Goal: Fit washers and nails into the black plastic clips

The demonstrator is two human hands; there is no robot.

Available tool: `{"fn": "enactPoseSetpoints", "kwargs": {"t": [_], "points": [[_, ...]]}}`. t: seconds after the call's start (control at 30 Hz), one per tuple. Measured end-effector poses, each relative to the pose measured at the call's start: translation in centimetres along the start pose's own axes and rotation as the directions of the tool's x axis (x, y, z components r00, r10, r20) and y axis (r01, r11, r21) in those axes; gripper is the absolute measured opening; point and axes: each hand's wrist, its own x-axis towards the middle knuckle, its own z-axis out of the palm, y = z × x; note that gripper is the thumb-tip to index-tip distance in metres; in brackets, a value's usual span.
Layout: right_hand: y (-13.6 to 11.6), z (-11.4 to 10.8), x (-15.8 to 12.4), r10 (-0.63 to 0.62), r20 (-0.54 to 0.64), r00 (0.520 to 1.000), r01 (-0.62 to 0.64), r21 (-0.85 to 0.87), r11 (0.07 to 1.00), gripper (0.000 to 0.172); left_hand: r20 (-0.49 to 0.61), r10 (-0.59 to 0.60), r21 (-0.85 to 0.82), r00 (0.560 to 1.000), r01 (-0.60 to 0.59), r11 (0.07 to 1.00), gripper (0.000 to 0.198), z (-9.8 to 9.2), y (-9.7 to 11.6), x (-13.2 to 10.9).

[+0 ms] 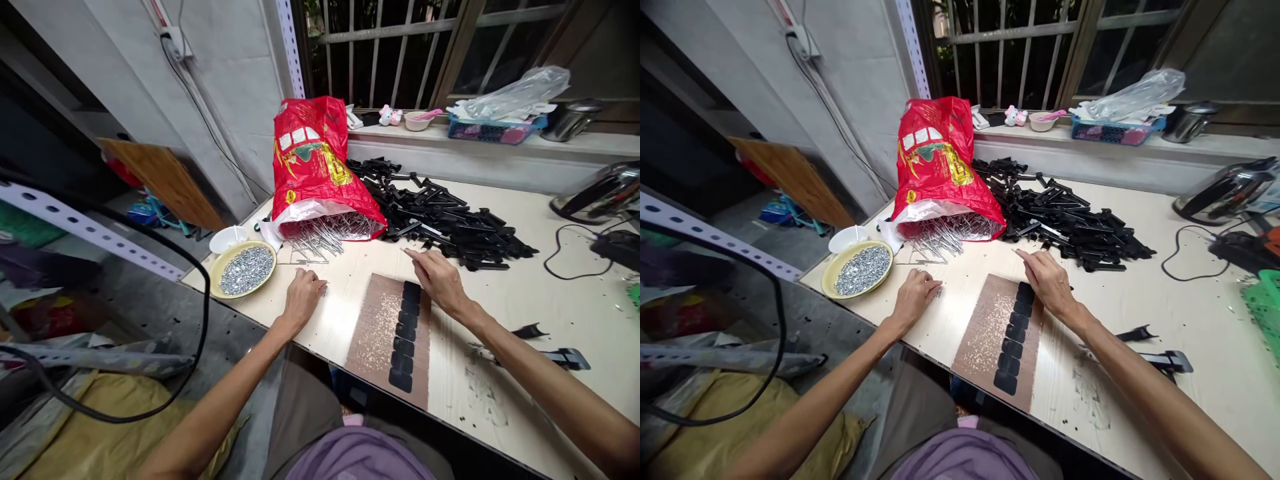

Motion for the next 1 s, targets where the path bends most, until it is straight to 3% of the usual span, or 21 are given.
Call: {"fn": "enactPoseSetpoints", "kwargs": {"t": [0.13,0.23,0.37,0.43,0.5,0.57,0.63,0.7,0.8,1.0], "points": [[-2.9,-0.7,-0.9,0.005,0.030,1.000,-0.006,0.038,0.999,0.035,0.106,0.024,0.053,0.994,-0.029,0.998,0.024,0.5,0.5,0.3],[-4.6,-0.6,-1.4,0.030,0.044,0.999,-0.034,0.106,0.994,0.035,0.111,-0.013,0.012,0.994,0.012,1.000,0.019,0.8,0.6,0.4],[-7.0,-0.6,-1.4,0.089,0.073,0.993,-0.104,0.242,0.965,0.032,0.010,-0.140,-0.286,0.990,0.137,0.948,0.011,0.8,0.9,0.5],[-8.3,-0.6,-1.0,0.111,0.082,0.991,-0.130,0.298,0.946,0.029,0.035,-0.278,-0.566,0.960,0.248,0.786,0.008,0.5,1.6,0.7],[-9.4,-0.5,-0.7,0.103,0.089,0.991,-0.126,0.326,0.937,0.026,0.143,-0.382,-0.823,0.913,0.324,0.466,0.015,0.1,3.0,0.7],[-10.3,-0.4,-0.3,0.092,0.104,0.990,-0.120,0.315,0.941,0.026,0.253,-0.400,-0.936,0.881,0.327,0.128,0.025,-0.4,4.7,0.7],[-10.9,-0.3,-0.1,0.098,0.131,0.987,-0.131,0.275,0.953,0.027,0.306,-0.383,-0.951,0.871,0.299,-0.079,0.031,-0.7,6.4,0.7],[-11.2,-0.4,0.0,0.112,0.162,0.980,-0.148,0.230,0.962,0.028,0.325,-0.374,-0.944,0.869,0.274,-0.184,0.032,-1.0,7.8,0.8],[-11.1,-0.6,-0.1,0.126,0.182,0.975,-0.161,0.189,0.969,0.029,0.321,-0.362,-0.936,0.875,0.236,-0.260,0.030,-1.1,8.8,1.1],[-10.7,-0.8,-0.6,0.130,0.159,0.979,-0.156,0.164,0.974,0.027,0.302,-0.333,-0.946,0.893,0.235,-0.225,0.027,-0.8,9.5,1.1]]}}
